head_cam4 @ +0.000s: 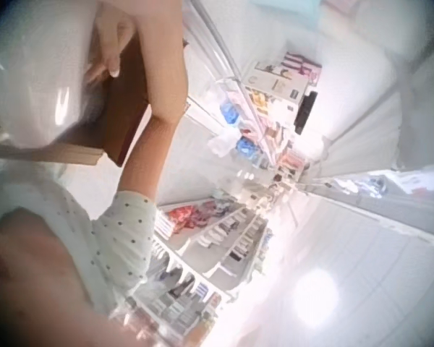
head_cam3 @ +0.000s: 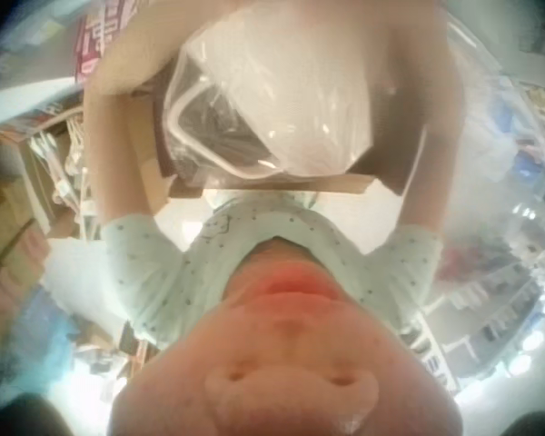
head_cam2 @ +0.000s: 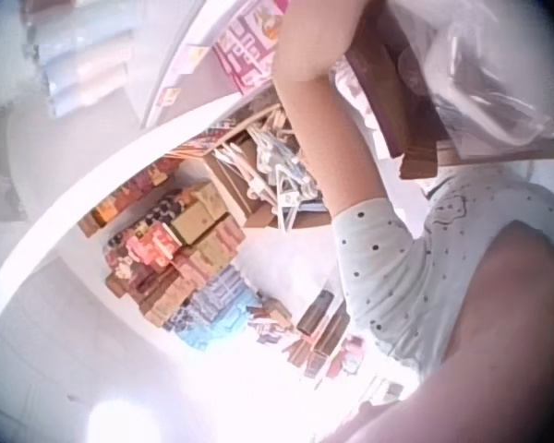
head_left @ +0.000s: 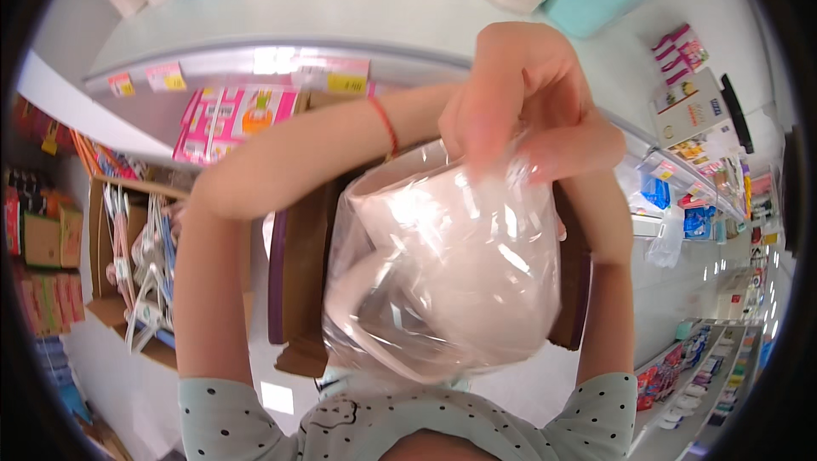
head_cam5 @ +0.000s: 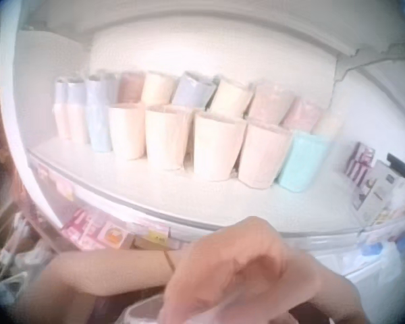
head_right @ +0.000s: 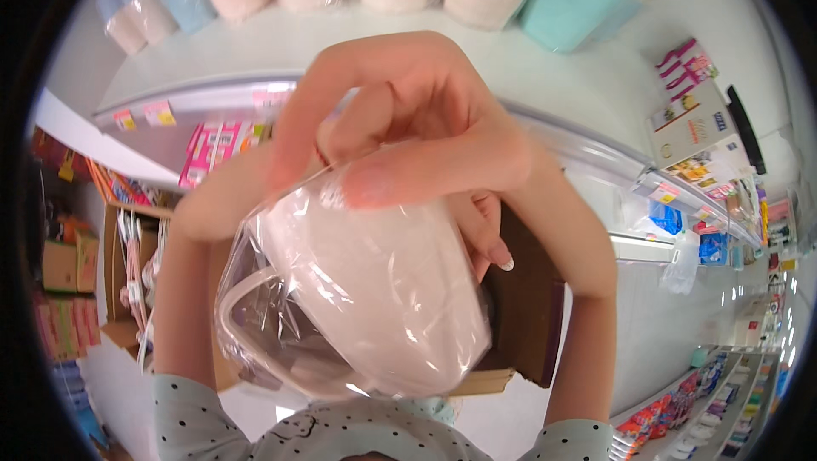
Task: The person removes mugs from a cardboard box and places them on a store shelf. The person handles mugs of various colors, including pink, blue, and beige, arranging them in rows on the shelf.
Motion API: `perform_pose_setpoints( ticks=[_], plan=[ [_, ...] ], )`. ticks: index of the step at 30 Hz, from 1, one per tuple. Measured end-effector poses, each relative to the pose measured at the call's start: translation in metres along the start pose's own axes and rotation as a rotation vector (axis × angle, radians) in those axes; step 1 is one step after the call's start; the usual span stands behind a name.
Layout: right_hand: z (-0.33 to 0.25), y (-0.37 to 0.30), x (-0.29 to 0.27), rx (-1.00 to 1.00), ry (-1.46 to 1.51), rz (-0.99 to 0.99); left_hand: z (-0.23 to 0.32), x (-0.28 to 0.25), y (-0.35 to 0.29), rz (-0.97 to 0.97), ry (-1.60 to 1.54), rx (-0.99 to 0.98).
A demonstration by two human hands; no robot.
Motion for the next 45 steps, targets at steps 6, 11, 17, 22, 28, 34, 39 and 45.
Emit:
perform_pose_setpoints(
  ticks=[6,11,17,22,28,34,39,45],
  plan=[
    [-0.059,-0.040,-0.053,-0.585,0.194,0.161,0.001,0.016,0.013,-0.074,-0.059,0.108],
    [-0.076,-0.067,-0.084,-0.765,0.130,0.374,-0.004,0.018,0.016,-0.060,-0.069,0.174],
    [-0.106,-0.124,-0.090,-0.945,-0.241,0.907,-0.008,0.016,0.019,-0.036,-0.008,0.278],
    [-0.121,-0.153,-0.074,-1.109,-0.519,1.182,-0.014,0.010,0.028,0.036,0.034,0.337],
    [-0.124,-0.177,-0.046,-1.359,-0.676,1.532,0.043,-0.007,0.019,0.327,-0.323,0.272],
    [-0.125,-0.176,-0.034,-1.369,-0.791,1.603,0.077,-0.039,0.005,0.471,-0.356,0.617],
    [-0.121,-0.180,-0.049,-1.355,-0.793,1.530,0.081,-0.051,-0.001,0.574,-0.401,0.578],
    [-0.115,-0.149,-0.079,-1.023,-0.662,1.487,0.094,-0.064,-0.016,0.772,-0.027,0.722]
  ],
)
Point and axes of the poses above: each hand's wrist, its own y-axis towards the middle knuckle, its own x-axis out of the palm, z = x × y, the point moved 10 cm from there along y, towards the middle knuckle, and after that the axes turned 5 degrees about x, right-handed, at the moved point
